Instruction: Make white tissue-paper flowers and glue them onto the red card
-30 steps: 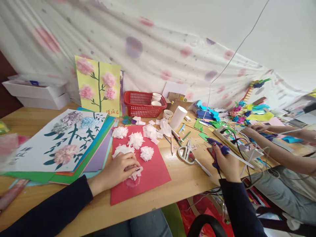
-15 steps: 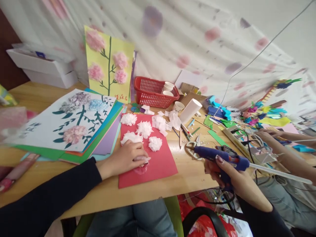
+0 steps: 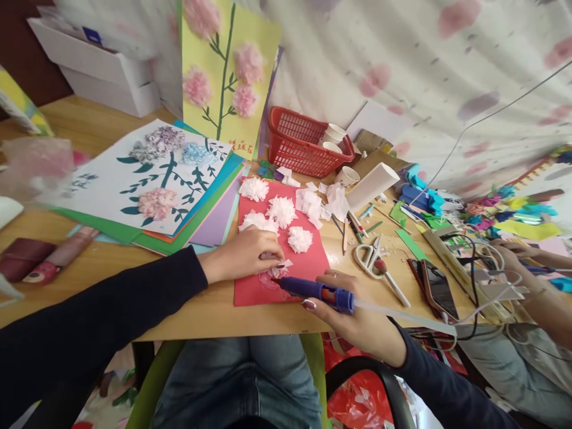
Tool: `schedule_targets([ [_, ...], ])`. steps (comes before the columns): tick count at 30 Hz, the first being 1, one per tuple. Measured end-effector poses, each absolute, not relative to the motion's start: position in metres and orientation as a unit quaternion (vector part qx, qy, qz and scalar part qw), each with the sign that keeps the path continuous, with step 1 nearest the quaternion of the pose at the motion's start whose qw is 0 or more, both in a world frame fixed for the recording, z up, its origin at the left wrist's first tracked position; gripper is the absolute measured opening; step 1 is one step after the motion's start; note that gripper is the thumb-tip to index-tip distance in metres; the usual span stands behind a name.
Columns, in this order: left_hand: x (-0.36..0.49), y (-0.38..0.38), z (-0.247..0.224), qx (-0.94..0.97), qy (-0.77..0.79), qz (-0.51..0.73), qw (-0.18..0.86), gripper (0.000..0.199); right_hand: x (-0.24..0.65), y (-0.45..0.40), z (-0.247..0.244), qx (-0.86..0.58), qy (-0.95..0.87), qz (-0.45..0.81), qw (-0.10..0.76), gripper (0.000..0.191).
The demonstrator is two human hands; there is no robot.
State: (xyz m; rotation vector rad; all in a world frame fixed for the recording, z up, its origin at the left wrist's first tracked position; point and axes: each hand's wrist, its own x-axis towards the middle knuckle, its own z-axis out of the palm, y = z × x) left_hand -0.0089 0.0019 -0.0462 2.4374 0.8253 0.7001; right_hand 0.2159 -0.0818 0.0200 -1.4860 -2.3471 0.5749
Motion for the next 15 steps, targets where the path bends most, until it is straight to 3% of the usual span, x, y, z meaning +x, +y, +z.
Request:
schedule_targets([
  [15, -0.009, 0.004, -0.050, 0.852, 0.310, 0.303, 0.293, 0.012, 0.207, -0.072, 0.012, -0.488, -0.841, 0.192, 0.129, 0.054],
])
